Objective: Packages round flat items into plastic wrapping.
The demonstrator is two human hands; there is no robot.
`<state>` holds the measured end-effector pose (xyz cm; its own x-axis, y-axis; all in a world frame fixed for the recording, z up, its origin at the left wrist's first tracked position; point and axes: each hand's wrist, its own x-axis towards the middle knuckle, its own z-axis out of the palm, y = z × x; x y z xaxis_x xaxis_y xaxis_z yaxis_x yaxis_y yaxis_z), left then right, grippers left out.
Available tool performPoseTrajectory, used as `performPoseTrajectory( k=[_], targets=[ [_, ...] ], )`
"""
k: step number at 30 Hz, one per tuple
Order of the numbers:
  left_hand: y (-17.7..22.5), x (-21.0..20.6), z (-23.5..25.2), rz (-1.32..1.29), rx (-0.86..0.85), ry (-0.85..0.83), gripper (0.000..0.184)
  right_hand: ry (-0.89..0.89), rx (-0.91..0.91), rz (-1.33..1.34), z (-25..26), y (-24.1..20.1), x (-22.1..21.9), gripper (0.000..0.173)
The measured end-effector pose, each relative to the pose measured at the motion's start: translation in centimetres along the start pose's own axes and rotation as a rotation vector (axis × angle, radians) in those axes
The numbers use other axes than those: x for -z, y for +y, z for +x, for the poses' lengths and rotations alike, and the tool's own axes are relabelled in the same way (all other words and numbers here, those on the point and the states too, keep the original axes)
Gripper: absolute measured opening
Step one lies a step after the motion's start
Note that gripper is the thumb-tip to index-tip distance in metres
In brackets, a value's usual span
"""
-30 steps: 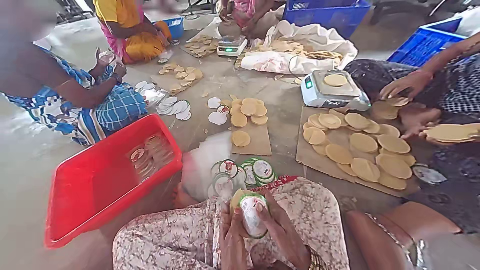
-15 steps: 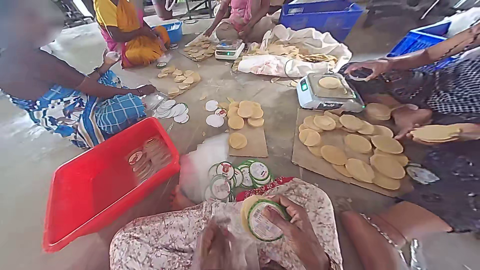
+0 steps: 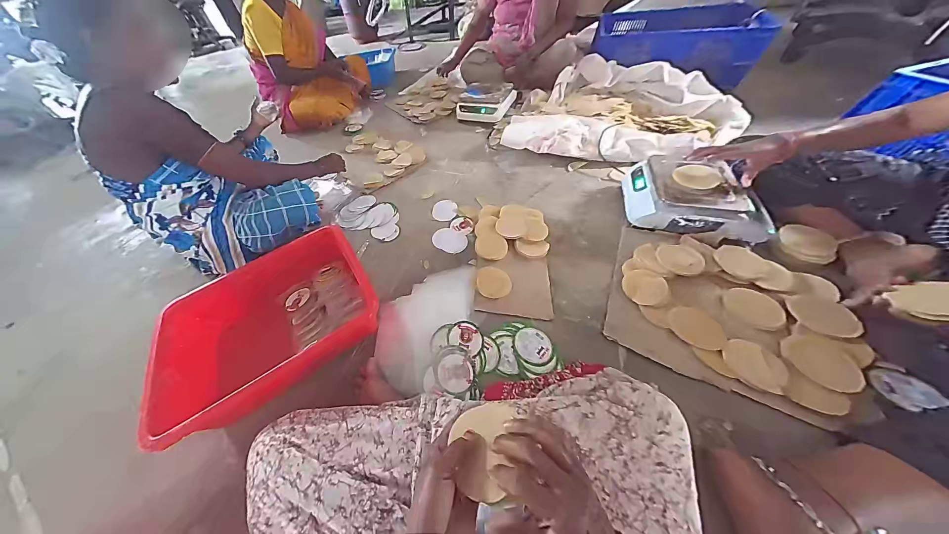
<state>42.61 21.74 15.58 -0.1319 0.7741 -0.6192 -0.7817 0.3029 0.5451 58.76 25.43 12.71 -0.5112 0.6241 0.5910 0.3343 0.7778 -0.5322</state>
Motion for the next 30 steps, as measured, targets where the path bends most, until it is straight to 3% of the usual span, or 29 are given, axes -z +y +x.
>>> performPoseTrajectory(
  k=[3,6,9,11,13,16,18,22,25,27,30],
  targets=[
    [0.2,0.8,0.6,0.026,-0.112,-0.056,0.041,0.125,-0.188,0.283,-0.3,1.2,0.5,0.069],
    [-0.3,1.0,0.3,0.032,-0.177,-0.105,0.043,0.275,-0.486,0.555,0.0,1.4,-0.7,0.088],
    [-1.5,0.1,-0.4,0.168,-0.225,-0.169,0.048,0.313,-0.719,0.849,0.7,-0.2,-3.1,0.096],
    [-1.4,0.5,-0.3,0.290,-0.272,-0.189,0.046,0.300,-0.758,0.887,1.0,-0.5,-3.2,0.092],
    [-1.0,1.4,0.3,0.335,-0.279,-0.154,0.039,0.231,-0.752,0.831,1.1,-0.1,-2.4,0.079],
    [-0.7,3.0,1.0,0.296,-0.264,-0.079,0.033,0.116,-0.774,0.748,0.9,1.5,-1.6,0.041],
    [-0.5,4.2,1.3,0.260,-0.262,-0.027,0.033,0.020,-0.831,0.671,1.3,3.2,-1.6,0.029],
    [0.0,6.6,1.8,0.218,-0.341,0.077,0.031,-0.202,-0.820,0.278,3.3,10.0,-3.9,0.032],
    [0.5,7.3,2.1,0.182,-0.391,0.142,0.029,-0.458,-0.932,0.021,6.7,15.5,-6.8,0.044],
    [0.7,7.9,2.4,0.170,-0.400,0.158,0.029,-0.597,-1.017,-0.090,9.1,17.6,-8.9,0.058],
    [0.9,8.4,3.0,0.175,-0.384,0.176,0.028,-0.648,-1.067,-0.181,11.3,18.7,-12.0,0.071]
  ],
)
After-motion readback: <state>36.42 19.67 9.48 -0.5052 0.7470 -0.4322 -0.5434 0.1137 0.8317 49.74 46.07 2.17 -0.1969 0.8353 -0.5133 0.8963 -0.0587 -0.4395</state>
